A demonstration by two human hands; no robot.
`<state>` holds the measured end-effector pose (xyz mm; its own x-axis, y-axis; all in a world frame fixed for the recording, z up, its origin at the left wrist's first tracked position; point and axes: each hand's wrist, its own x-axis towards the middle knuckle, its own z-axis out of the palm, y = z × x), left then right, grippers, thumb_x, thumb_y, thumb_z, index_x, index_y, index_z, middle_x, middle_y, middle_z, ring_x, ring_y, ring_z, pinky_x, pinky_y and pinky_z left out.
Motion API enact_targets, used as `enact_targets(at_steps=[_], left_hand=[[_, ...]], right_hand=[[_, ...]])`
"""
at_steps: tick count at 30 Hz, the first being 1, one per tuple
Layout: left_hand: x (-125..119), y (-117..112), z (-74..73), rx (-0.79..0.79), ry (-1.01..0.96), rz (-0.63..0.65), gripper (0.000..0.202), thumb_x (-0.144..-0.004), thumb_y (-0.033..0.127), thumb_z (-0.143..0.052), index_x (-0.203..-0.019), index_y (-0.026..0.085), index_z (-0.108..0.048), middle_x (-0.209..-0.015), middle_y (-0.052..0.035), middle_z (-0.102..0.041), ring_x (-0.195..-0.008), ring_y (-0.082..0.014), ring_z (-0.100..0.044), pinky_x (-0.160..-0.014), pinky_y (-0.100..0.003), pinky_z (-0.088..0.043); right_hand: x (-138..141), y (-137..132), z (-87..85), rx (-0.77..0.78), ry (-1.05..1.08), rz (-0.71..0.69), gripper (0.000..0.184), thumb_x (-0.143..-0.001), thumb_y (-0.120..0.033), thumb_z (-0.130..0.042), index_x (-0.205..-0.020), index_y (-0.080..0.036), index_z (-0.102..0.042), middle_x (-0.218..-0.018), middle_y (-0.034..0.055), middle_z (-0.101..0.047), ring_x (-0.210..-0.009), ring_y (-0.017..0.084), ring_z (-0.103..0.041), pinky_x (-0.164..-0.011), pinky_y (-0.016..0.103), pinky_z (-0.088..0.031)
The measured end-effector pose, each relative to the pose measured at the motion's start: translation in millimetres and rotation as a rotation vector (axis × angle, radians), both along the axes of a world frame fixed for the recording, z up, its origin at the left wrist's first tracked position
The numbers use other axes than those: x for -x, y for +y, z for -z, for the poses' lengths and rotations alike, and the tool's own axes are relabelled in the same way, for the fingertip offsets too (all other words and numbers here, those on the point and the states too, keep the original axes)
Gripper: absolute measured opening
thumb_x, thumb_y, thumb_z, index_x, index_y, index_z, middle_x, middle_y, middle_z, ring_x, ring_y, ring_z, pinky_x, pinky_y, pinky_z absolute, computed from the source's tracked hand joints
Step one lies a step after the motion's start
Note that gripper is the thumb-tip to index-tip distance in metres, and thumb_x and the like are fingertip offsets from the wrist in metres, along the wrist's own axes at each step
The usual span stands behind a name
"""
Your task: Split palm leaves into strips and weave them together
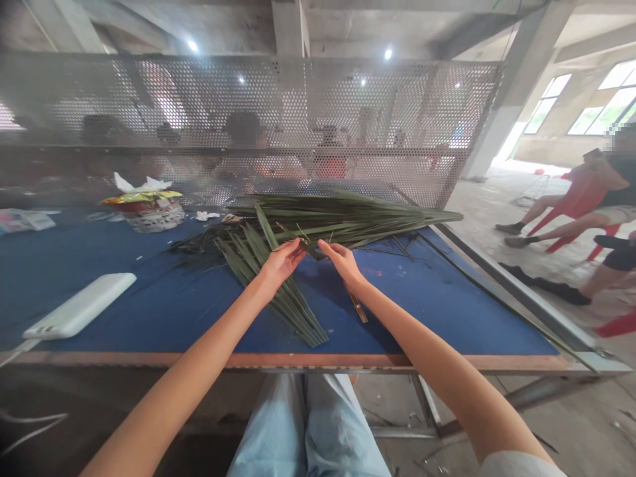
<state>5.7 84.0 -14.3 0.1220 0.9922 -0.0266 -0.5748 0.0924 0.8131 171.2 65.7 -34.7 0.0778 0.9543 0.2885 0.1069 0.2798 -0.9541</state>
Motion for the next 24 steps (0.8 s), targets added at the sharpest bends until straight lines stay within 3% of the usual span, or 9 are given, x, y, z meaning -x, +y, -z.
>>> enact_targets(at_steps=[2,4,7,12,19,24], left_hand=[[-0.4,-1.3,-1.8,-0.009,0.008,-0.001,0.008,-0.068,0.015,-0.077,-0.073,0.014,-0.070,-0.074,-0.0032,-0.071,-0.073,-0.0114,-0.067,-0.081,-0.024,-0.053],[-1.2,-2.8,-3.3,-0.018,0.015,-0.002,0.010,-0.068,0.016,-0.078,-0.075,0.014,-0.071,-0.076,-0.0035,-0.071,-0.075,-0.0125,-0.067,-0.082,-0.025,-0.053],[-2.2,-3.7,-4.4,-0.026,0.011,-0.001,0.012,-0.068,0.016,-0.078,-0.077,0.014,-0.071,-0.078,-0.0039,-0.072,-0.079,-0.0138,-0.068,-0.083,-0.025,-0.053],[-1.8,-1.7,-3.6,-0.030,-0.028,-0.026,0.011,-0.069,0.015,-0.076,-0.077,0.014,-0.070,-0.079,-0.0031,-0.072,-0.081,-0.0129,-0.068,-0.085,-0.024,-0.051],[-1.6,2.0,-1.3,-0.015,-0.060,0.028,0.010,-0.070,0.018,-0.075,-0.075,0.013,-0.068,-0.073,-0.0042,-0.070,-0.079,-0.0146,-0.067,-0.091,-0.030,-0.048],[-6.0,-3.0,0.0,-0.068,0.192,0.131,0.019,-0.063,0.021,-0.080,-0.074,0.013,-0.067,-0.074,-0.0045,-0.068,-0.073,-0.0141,-0.064,-0.082,-0.029,-0.049]], right_hand=[[2.1,0.2,1.6,0.018,0.004,-0.109,0.045,-0.072,-0.061,-0.064,-0.081,-0.018,-0.069,-0.068,0.0007,-0.064,-0.060,0.013,-0.056,-0.058,0.025,-0.044],[2.9,0.4,1.9,-0.010,0.037,-0.132,0.042,-0.067,-0.058,-0.069,-0.080,-0.019,-0.070,-0.066,-0.0003,-0.064,-0.058,0.012,-0.055,-0.056,0.024,-0.044],[1.4,-0.8,-0.8,-0.015,0.099,-0.109,0.040,-0.065,-0.054,-0.073,-0.086,-0.020,-0.071,-0.080,0.0026,-0.070,-0.068,0.014,-0.061,-0.059,0.024,-0.047],[0.6,-4.1,-3.5,0.119,0.086,-0.258,0.044,-0.069,-0.056,-0.070,-0.091,-0.018,-0.071,-0.087,0.0067,-0.072,-0.071,0.017,-0.067,-0.059,0.026,-0.051],[2.5,2.7,2.7,-0.020,0.094,-0.080,0.046,-0.063,-0.056,-0.072,-0.086,-0.017,-0.071,-0.074,0.0051,-0.071,-0.071,0.020,-0.067,-0.058,0.027,-0.051],[-3.7,4.8,-2.2,-0.048,0.114,0.001,0.045,-0.061,-0.055,-0.073,-0.087,-0.017,-0.071,-0.074,0.0049,-0.070,-0.072,0.020,-0.066,-0.059,0.028,-0.052]])
